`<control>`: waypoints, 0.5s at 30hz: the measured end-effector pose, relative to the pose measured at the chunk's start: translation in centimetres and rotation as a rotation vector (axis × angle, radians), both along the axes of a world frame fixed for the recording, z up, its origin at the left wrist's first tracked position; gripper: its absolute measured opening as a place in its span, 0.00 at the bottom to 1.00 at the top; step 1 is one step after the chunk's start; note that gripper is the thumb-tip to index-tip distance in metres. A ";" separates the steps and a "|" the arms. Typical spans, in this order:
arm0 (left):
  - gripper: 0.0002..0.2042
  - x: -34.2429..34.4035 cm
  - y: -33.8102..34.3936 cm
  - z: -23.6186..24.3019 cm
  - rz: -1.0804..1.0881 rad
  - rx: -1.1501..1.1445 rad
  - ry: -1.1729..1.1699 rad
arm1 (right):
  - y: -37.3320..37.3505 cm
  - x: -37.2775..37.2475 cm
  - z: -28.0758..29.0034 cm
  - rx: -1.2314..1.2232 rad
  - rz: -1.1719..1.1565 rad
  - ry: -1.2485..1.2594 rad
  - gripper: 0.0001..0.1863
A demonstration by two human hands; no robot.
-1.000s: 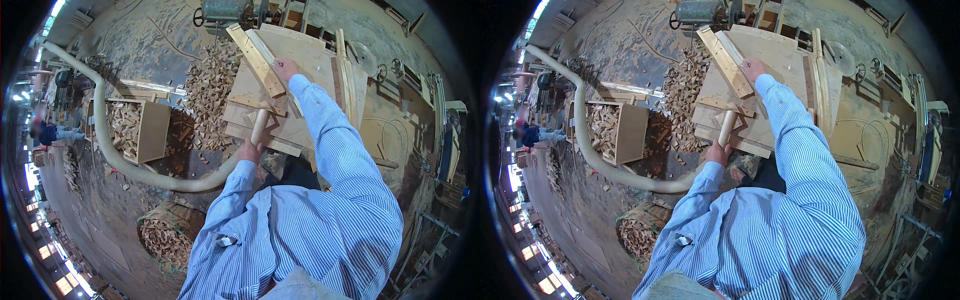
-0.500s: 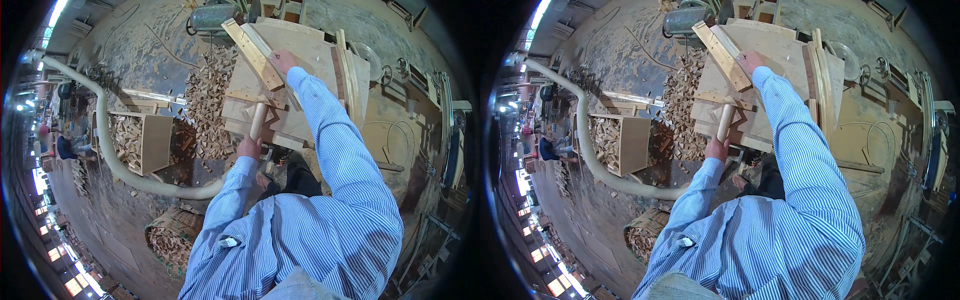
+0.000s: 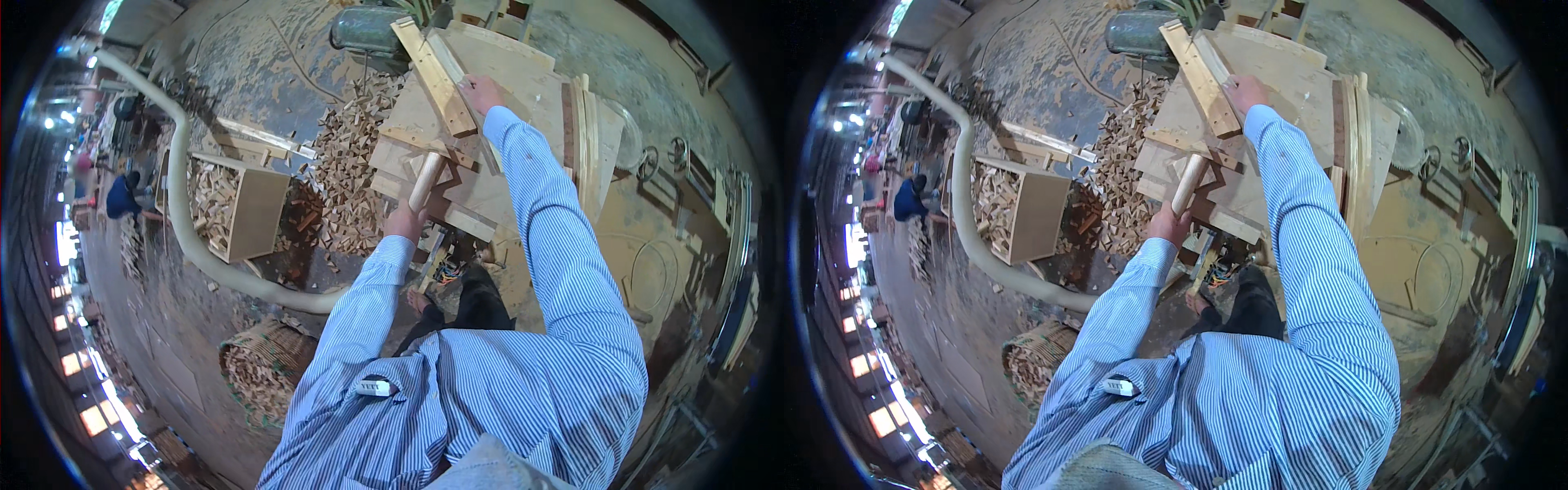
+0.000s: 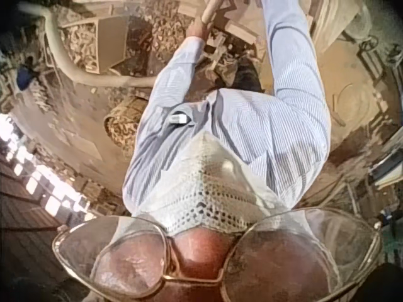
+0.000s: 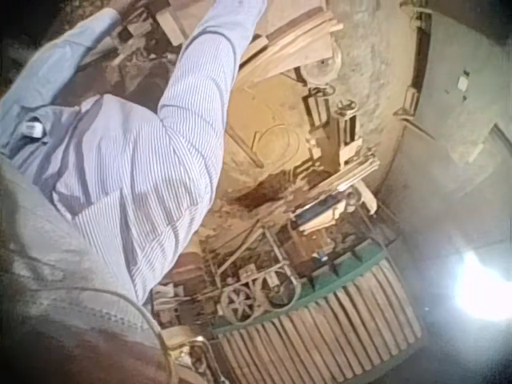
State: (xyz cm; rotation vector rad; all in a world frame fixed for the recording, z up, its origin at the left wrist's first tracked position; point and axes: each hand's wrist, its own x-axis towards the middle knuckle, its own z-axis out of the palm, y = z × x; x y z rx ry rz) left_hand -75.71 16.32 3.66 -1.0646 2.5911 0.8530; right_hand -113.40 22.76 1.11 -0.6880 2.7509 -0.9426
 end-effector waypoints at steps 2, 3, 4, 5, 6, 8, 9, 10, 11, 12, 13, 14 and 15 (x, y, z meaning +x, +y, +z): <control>0.21 0.3 0.0 0.2 0.002 0.009 0.026 | 0.3 0.6 0.3 -0.033 0.035 0.020 0.21; 0.22 0.7 -0.1 0.2 -0.020 -0.002 0.023 | 0.5 1.3 0.5 -0.014 -0.001 -0.001 0.23; 0.22 1.0 -0.2 0.3 -0.041 -0.007 0.005 | 0.6 1.8 0.8 -0.027 0.041 0.015 0.23; 0.22 1.5 -0.2 0.3 -0.030 -0.008 0.022 | 0.9 2.7 1.1 -0.048 0.048 -0.005 0.26; 0.23 2.1 -0.2 0.3 -0.026 -0.008 0.002 | 1.2 3.6 1.4 -0.076 0.046 -0.014 0.28; 0.24 3.3 -0.3 0.2 -0.021 -0.002 -0.010 | 1.5 6.2 1.9 -0.067 0.016 0.047 0.28; 0.24 4.3 -0.2 0.1 -0.030 -0.010 0.003 | 1.7 7.3 2.2 -0.041 -0.057 0.094 0.28; 0.25 5.1 -0.3 0.0 -0.042 -0.021 0.006 | 1.9 8.1 2.8 -0.069 -0.030 0.124 0.28; 0.25 5.8 -0.2 -0.2 -0.043 -0.014 0.025 | 2.2 8.9 3.2 0.005 -0.059 0.181 0.26; 0.25 6.6 -0.3 -0.3 -0.046 -0.021 0.022 | 2.3 9.6 3.6 0.092 -0.104 0.234 0.25; 0.25 7.3 -0.3 -0.5 -0.054 -0.025 0.009 | 2.5 10.4 3.9 0.089 -0.098 0.240 0.25; 0.24 7.9 -0.3 -0.6 -0.033 -0.013 -0.022 | 2.6 11.1 4.2 0.107 -0.079 0.252 0.22; 0.24 8.6 -0.3 -0.6 -0.041 -0.013 -0.012 | 2.5 11.8 4.3 0.116 -0.063 0.284 0.20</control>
